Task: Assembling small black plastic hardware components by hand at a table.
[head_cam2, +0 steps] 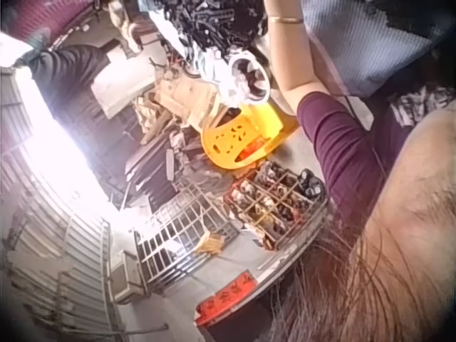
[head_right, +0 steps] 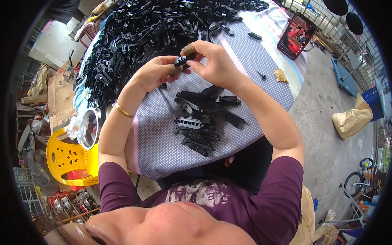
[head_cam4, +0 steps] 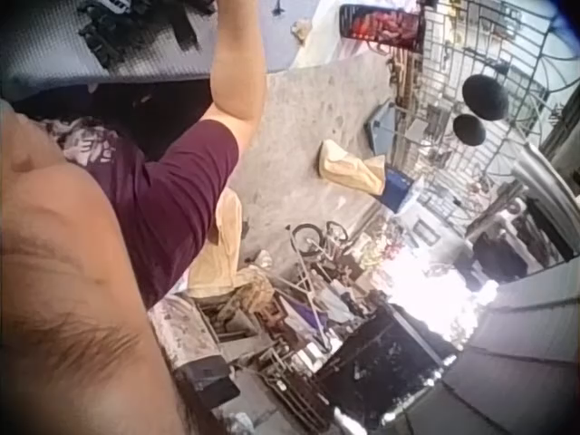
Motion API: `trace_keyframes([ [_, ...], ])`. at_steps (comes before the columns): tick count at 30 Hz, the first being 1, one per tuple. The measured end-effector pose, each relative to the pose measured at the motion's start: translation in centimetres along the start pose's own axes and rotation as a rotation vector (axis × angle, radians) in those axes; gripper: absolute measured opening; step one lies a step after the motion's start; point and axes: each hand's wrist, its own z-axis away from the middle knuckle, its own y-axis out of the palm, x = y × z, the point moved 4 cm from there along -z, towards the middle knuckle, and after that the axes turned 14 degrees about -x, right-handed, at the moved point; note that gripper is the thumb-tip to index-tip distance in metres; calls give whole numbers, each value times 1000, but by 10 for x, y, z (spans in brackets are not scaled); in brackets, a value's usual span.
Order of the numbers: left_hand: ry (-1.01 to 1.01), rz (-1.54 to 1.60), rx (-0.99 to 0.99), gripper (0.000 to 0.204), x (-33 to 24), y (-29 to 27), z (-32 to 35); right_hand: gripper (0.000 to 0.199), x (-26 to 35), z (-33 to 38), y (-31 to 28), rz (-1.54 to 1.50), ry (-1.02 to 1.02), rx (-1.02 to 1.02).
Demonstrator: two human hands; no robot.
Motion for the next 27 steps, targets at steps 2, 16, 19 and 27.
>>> trace_keyframes([
  [2, -24, 38, 48, 27, -3, -1, 2, 23, -2, -1, -1, 67, -38, 35],
  [16, 217, -328, -65, 31, -24, 14, 20, 42, -2, 4, 1, 173, -266, 55],
  [19, 495, -641, -243, 32, -29, 15, 24, 43, -1, -2, 0, 242, -320, 4],
  [27, 611, -734, -260, 28, -34, 25, 31, 40, -1, -4, -10, 181, -33, 224],
])
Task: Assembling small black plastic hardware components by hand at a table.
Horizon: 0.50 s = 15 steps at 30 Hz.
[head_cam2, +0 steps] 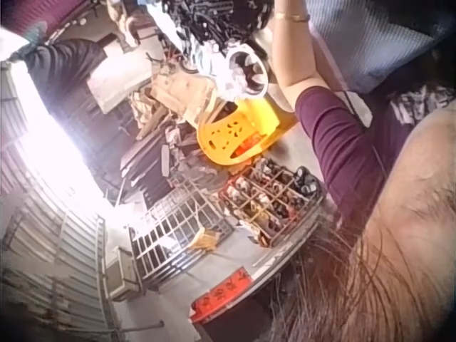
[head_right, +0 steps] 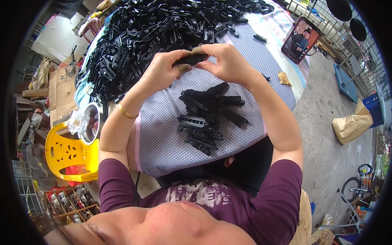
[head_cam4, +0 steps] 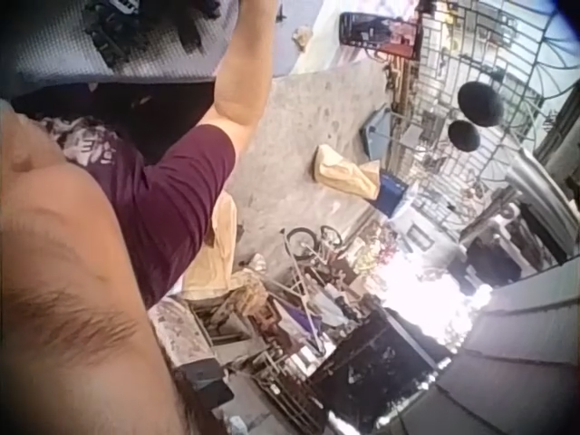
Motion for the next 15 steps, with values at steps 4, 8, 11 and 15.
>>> trace_keyframes([
  [4, 37, 12, 5, 29, 3, 0, -1, 36, -6, -2, -1, -8, 0, -27],
  [8, -121, 47, 56, 35, 10, -9, -3, 29, -30, -4, 7, -345, 271, 0],
  [11, 82, -8, 323, 36, -12, 2, 8, 29, -46, -5, 15, -448, 344, -27],
  [15, 439, -82, 440, 36, -28, 27, 36, 33, -27, -2, 42, 97, -20, 114],
])
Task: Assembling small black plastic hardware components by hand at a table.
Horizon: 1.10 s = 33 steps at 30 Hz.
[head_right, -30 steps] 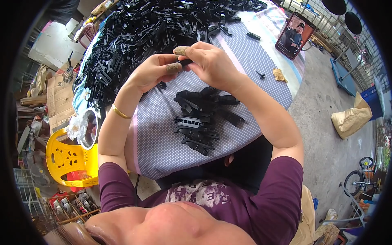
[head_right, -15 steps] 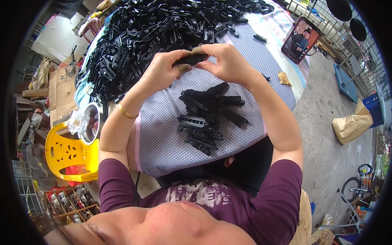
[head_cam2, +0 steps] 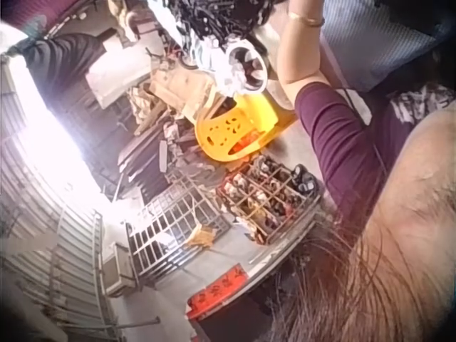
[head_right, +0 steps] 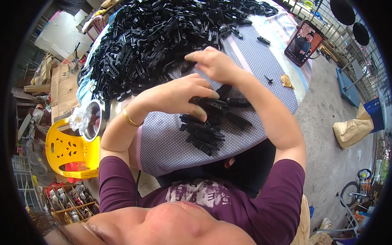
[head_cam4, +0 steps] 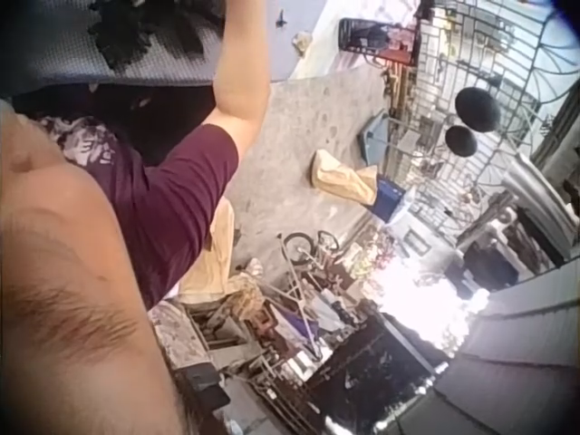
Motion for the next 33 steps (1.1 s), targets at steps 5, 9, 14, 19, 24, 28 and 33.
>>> trace_keyframes([
  [5, -505, 218, -177, 24, 34, -32, -7, 30, 4, 2, 8, 314, -134, 126],
  [9, -127, -458, -544, 20, 81, -28, 0, 24, 9, 14, 0, 272, -111, 42],
  [14, -136, -681, -475, 17, 86, -18, -6, 25, 5, 15, -5, 186, -44, -64],
  [19, -438, -94, -688, 14, 91, -32, 1, 24, 14, 9, -19, -16, 20, -282],
  [24, -834, 527, -530, 22, 100, -20, 3, 18, 22, 9, -23, 165, -191, -378],
  [28, -839, 647, -543, 23, 95, -20, 2, 15, 22, 10, -22, 276, -239, -369],
  [33, -686, 460, -482, 31, 86, -25, 0, 13, 29, 9, -25, 285, -263, -393],
])
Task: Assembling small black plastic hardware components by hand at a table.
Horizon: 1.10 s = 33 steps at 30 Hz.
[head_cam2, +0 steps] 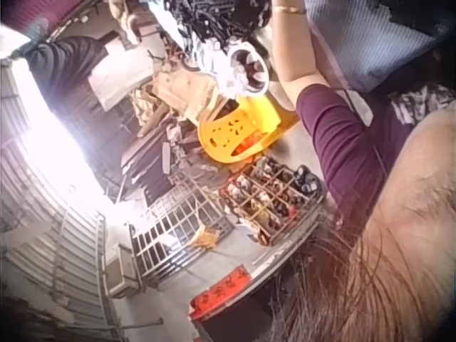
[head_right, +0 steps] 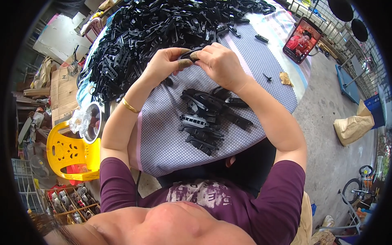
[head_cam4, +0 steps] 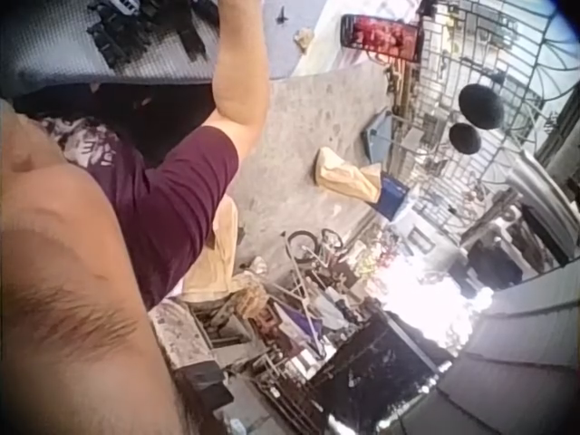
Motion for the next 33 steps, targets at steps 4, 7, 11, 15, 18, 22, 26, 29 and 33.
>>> trace_keyframes([
  [4, 316, -270, -107, 37, -20, 0, 7, 16, -3, 1, -1, -39, 64, 9],
  [7, 337, -247, -74, 34, -25, 0, 10, 18, -4, 2, -1, -41, 80, 20],
  [11, 343, -313, -117, 34, -24, 0, 12, 26, 0, 0, -2, -6, 46, 32],
  [15, 484, -354, -148, 28, -26, 4, 15, 37, -5, -7, -3, -37, 3, -164],
  [18, 538, -490, -120, 25, -23, 10, 15, 33, -13, 3, 4, -86, 208, 293],
  [22, 623, -379, -125, 27, -27, 6, 14, 21, -8, 1, 0, 30, -15, 169],
  [26, 513, -369, -20, 27, -31, 3, 12, 21, -14, 3, 2, 24, 54, 280],
  [29, 376, -320, 94, 28, -13, 4, 14, 36, -42, 6, 14, -632, 660, 398],
  [33, 560, -402, 436, 29, -18, 35, 21, 30, -90, 9, -3, -657, 856, 155],
])
